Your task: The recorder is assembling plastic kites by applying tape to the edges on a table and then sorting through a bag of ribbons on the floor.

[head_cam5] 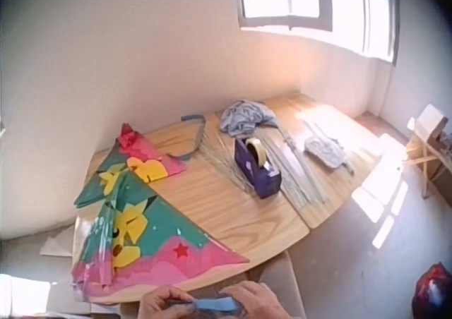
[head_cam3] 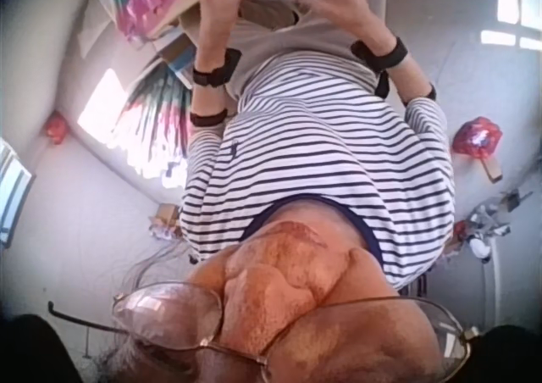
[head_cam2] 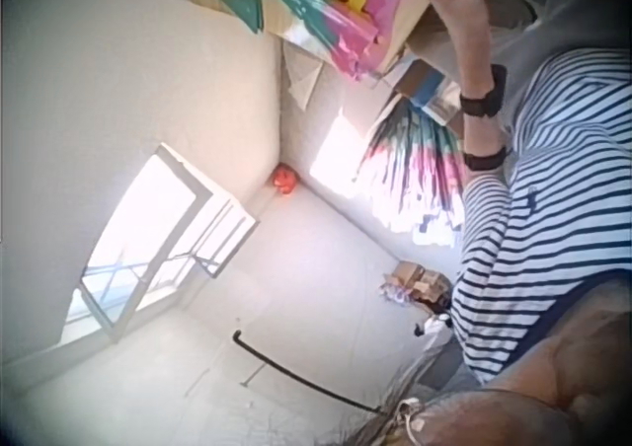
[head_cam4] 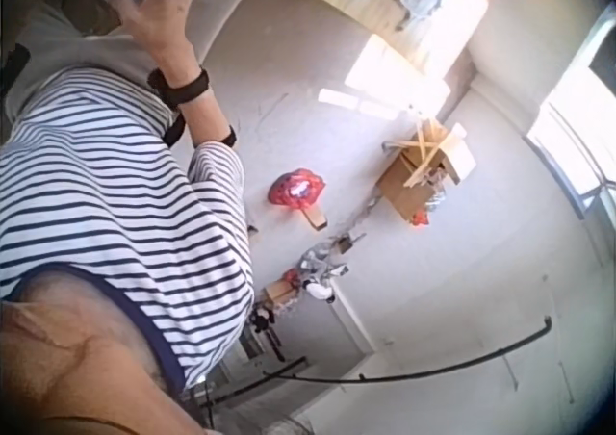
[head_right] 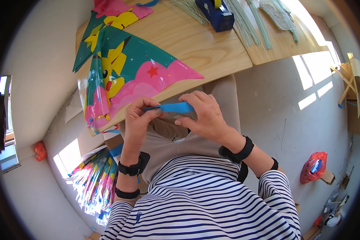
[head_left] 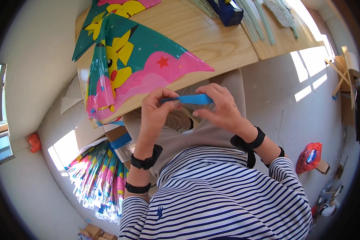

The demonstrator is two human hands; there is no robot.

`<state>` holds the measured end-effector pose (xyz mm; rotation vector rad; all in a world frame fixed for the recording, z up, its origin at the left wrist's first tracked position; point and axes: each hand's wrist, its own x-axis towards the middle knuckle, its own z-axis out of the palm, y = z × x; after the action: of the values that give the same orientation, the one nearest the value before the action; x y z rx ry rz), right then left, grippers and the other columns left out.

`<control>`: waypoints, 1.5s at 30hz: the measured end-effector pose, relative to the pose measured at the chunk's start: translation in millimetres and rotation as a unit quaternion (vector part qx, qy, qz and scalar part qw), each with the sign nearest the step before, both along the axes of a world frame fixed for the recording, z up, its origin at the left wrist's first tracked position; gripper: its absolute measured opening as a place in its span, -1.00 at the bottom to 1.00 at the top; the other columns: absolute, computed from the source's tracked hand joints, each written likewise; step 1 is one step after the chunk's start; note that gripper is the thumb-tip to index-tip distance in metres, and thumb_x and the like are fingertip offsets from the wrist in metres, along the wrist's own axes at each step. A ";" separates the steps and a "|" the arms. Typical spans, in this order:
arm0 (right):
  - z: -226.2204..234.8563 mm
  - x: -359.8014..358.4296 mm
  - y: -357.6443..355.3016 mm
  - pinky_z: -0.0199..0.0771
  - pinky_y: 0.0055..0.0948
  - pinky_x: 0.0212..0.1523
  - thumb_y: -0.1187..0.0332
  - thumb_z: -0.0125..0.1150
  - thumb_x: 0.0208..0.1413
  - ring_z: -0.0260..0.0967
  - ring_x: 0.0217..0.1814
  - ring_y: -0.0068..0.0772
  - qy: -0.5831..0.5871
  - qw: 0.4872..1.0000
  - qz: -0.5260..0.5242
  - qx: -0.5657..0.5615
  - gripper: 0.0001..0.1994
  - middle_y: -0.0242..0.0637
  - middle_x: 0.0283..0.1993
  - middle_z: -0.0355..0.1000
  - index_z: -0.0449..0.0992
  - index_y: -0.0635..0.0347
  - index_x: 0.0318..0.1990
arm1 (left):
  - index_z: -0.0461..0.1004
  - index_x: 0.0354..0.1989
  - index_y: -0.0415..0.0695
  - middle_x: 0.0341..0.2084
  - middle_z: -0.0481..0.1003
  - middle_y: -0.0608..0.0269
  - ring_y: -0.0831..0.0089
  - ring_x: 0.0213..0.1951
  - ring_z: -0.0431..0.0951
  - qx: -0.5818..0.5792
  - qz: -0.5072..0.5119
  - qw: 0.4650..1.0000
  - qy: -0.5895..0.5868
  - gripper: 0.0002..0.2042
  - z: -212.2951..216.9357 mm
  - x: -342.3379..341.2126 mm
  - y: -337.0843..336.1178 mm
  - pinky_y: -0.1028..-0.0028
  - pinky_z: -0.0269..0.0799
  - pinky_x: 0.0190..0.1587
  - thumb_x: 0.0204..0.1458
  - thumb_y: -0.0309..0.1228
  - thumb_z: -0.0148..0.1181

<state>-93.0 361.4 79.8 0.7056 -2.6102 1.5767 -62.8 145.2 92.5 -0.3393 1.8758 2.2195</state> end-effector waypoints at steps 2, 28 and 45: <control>2.4 1.4 -2.0 0.36 -0.25 -0.19 0.49 0.38 -0.19 0.41 -0.27 -0.16 -0.075 0.995 0.021 -0.069 -0.70 -0.22 -0.28 0.46 0.53 0.19 -0.22 | 0.51 -0.27 -0.28 -0.37 0.57 0.22 0.50 -0.30 0.58 -0.053 -0.009 0.998 0.035 -0.89 3.1 -0.2 2.5 0.51 0.50 -0.19 0.04 -0.69 0.16; 32.8 -13.6 8.8 0.29 -0.55 -0.33 0.38 0.30 0.12 0.30 -0.36 -0.65 -0.366 0.892 0.115 -0.240 -0.85 -0.39 -0.41 0.44 0.55 0.28 -0.27 | 0.48 -0.28 -0.20 -0.31 0.52 0.20 0.32 -0.19 0.54 -0.322 0.073 0.882 0.336 -0.77 38.3 0.0 30.2 0.36 0.46 -0.03 -0.09 -0.71 0.33; 6.9 -3.9 13.1 0.26 -0.53 -0.40 0.46 0.27 0.11 0.28 -0.44 -0.67 -0.389 0.889 0.026 -0.240 -0.91 -0.43 -0.50 0.44 0.56 0.30 -0.32 | 0.50 -0.18 -0.27 -0.27 0.57 0.17 0.41 -0.26 0.58 -0.016 0.028 0.999 0.019 -0.90 20.1 -8.1 26.5 0.50 0.49 -0.11 0.19 -0.51 0.19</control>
<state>-96.9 374.5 86.7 0.0965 -2.3799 2.8378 -70.9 171.8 112.6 -0.3617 1.9473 2.2494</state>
